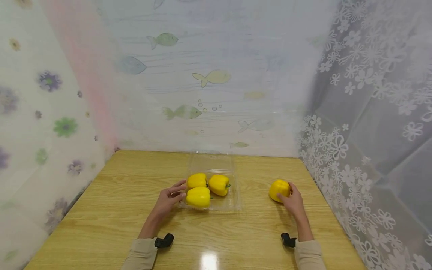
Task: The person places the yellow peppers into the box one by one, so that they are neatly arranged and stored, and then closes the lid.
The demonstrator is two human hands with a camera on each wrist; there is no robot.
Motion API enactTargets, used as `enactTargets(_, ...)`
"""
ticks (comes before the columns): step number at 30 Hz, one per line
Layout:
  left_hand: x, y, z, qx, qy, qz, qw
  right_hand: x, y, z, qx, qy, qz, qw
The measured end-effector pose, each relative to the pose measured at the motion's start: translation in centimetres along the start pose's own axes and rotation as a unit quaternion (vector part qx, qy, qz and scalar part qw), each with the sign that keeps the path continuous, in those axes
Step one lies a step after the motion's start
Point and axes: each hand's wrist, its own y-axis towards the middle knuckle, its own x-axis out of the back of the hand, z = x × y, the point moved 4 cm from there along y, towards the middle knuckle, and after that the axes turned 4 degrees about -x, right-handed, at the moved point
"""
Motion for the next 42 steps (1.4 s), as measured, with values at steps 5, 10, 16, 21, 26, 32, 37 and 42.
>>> enactTargets(5, 0.0, -0.1, 0.1, -0.002, 0.0, 0.002, 1.0, -0.1, 0.1, -0.2, -0.002, -0.004, 0.008, 1.0)
enactTargets(10, 0.0, -0.2, 0.2, 0.006, -0.003, -0.003, 1.0, -0.2, 0.0, -0.3, -0.002, 0.008, 0.013, 0.9999)
enactTargets(16, 0.0, -0.2, 0.2, 0.008, -0.002, -0.009, 0.9999, -0.4, 0.0, -0.3, 0.008, 0.007, 0.007, 0.9999)
enactTargets(21, -0.1, -0.3, 0.1, 0.007, -0.002, -0.004, 1.0, -0.6, 0.1, -0.2, 0.024, 0.007, -0.001, 0.9997)
enactTargets(26, -0.2, -0.3, 0.0, 0.009, -0.007, 0.003, 0.9999, -0.8, 0.1, -0.1, 0.032, 0.002, -0.009, 0.9994)
enactTargets(32, -0.1, -0.1, 0.1, 0.0, -0.005, 0.007, 1.0, -0.8, 0.2, 0.5, 0.033, -0.003, -0.028, 0.9991)
enactTargets(37, 0.0, -0.1, -0.1, 0.0, -0.013, 0.006, 0.9999, -1.1, 0.4, 1.0, 0.039, -0.004, -0.048, 0.9981)
enactTargets(42, 0.1, -0.1, 0.0, 0.004, -0.011, 0.003, 0.9999, -1.6, 0.7, 1.3, 0.054, 0.002, -0.061, 0.9967)
